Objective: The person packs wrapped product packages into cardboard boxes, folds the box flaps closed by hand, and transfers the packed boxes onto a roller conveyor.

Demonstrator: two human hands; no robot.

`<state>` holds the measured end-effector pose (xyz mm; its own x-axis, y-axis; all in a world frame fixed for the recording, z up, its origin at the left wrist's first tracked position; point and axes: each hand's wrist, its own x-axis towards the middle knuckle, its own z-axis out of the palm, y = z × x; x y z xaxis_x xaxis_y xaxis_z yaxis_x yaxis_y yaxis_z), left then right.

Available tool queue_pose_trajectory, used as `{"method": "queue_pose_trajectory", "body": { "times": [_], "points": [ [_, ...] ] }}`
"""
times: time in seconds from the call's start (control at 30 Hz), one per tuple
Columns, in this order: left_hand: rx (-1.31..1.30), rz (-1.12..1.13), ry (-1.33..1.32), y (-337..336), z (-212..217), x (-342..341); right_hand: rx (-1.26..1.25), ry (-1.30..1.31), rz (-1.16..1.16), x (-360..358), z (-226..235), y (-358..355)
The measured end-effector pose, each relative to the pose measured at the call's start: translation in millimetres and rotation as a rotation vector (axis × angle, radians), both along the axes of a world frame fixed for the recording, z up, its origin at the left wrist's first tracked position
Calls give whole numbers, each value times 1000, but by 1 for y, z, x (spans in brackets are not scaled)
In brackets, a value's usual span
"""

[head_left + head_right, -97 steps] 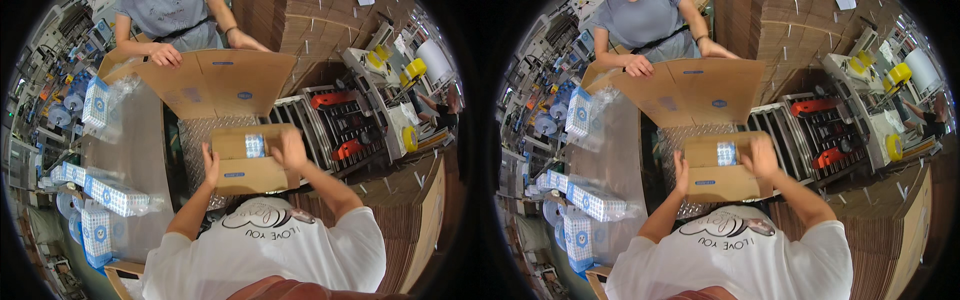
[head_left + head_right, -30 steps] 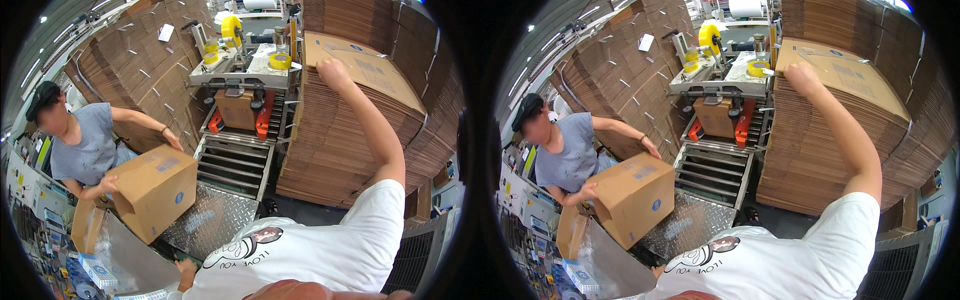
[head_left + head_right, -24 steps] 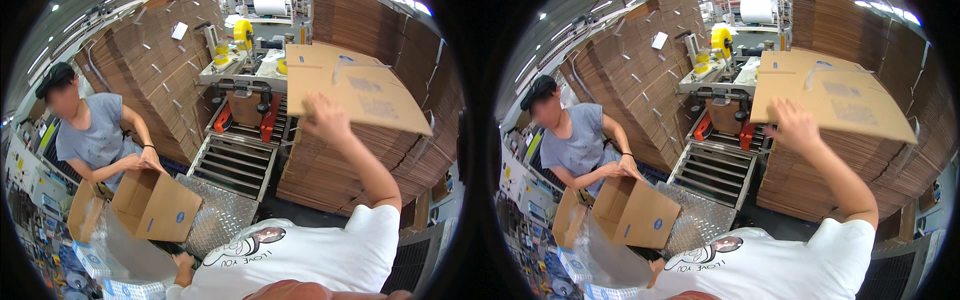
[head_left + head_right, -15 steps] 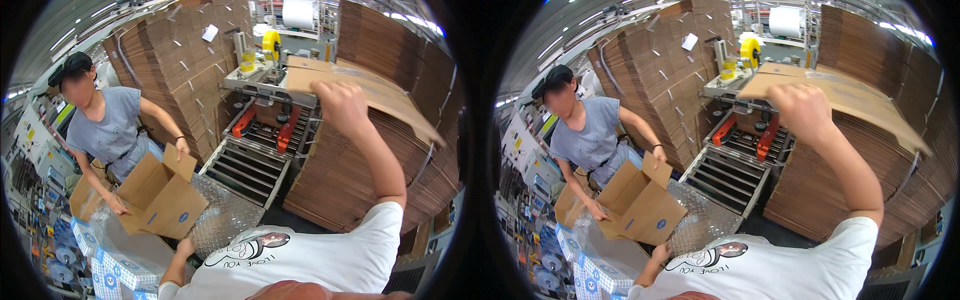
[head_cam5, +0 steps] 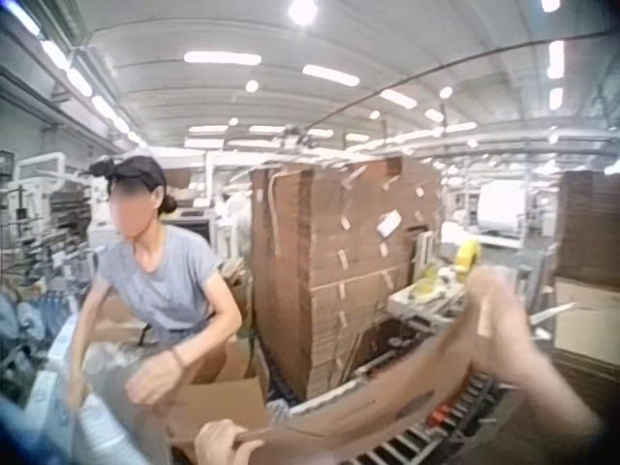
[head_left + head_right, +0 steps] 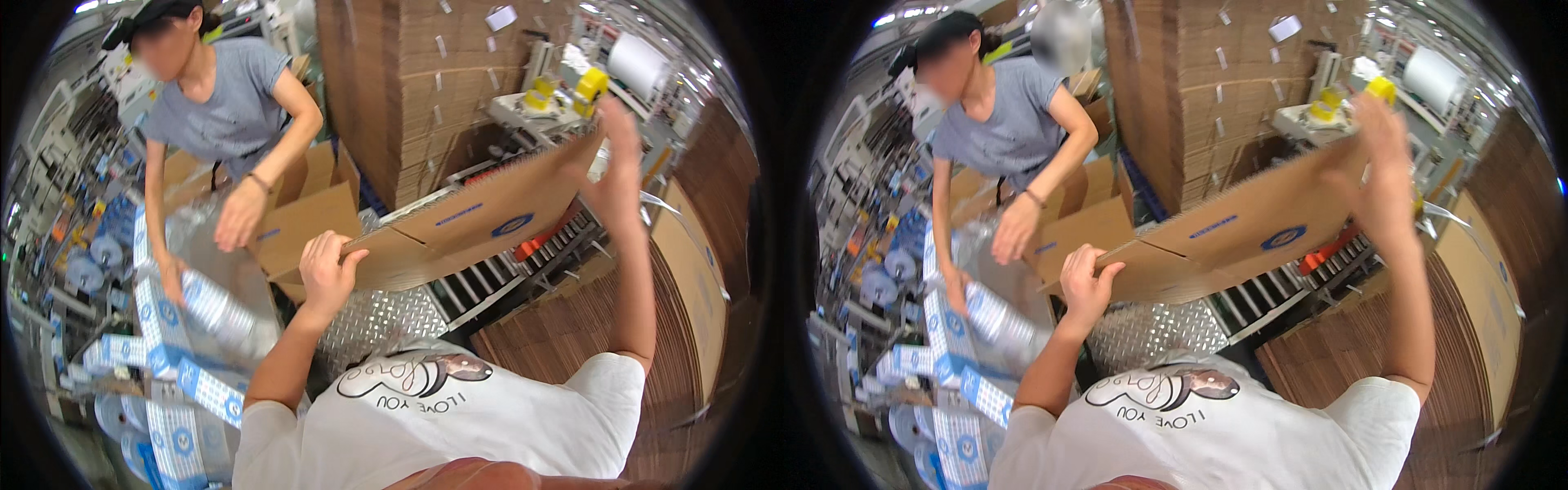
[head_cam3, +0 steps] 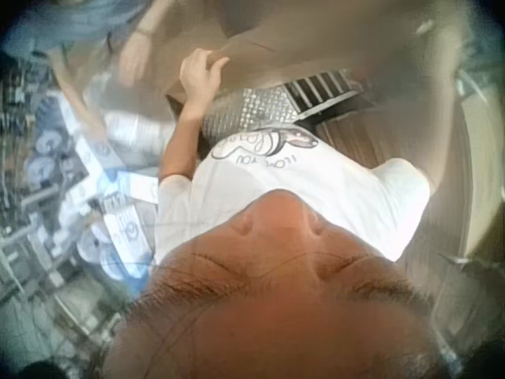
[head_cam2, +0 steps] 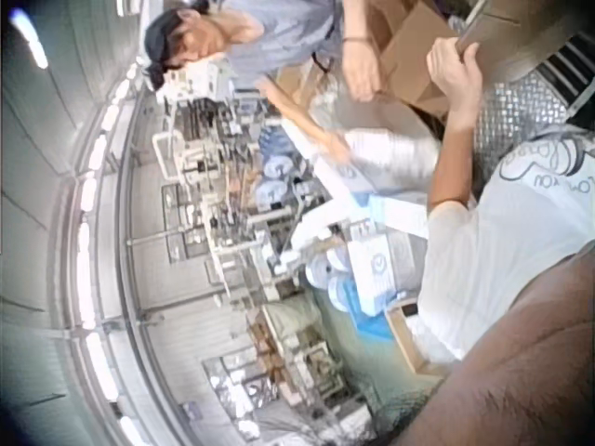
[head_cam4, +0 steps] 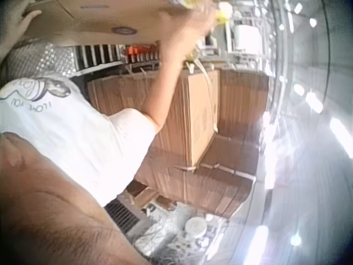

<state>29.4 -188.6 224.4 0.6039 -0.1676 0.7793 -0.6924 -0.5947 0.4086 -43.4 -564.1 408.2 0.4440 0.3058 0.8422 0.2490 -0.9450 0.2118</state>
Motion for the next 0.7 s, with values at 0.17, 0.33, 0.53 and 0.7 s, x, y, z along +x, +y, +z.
{"method": "queue_pose_trajectory", "body": {
  "times": [0.17,0.33,0.53,0.7],
  "points": [
    [349,110,1,30,-46,5,-140,1027,33,59,-186,6],
    [136,731,51,78,-74,-4,137,1214,28,89,-184,29],
    [-945,364,502,61,-88,-24,19,1257,-140,155,-180,6],
    [-751,-70,640,87,-67,-17,-72,1228,-159,165,-161,1]
  ]
}}
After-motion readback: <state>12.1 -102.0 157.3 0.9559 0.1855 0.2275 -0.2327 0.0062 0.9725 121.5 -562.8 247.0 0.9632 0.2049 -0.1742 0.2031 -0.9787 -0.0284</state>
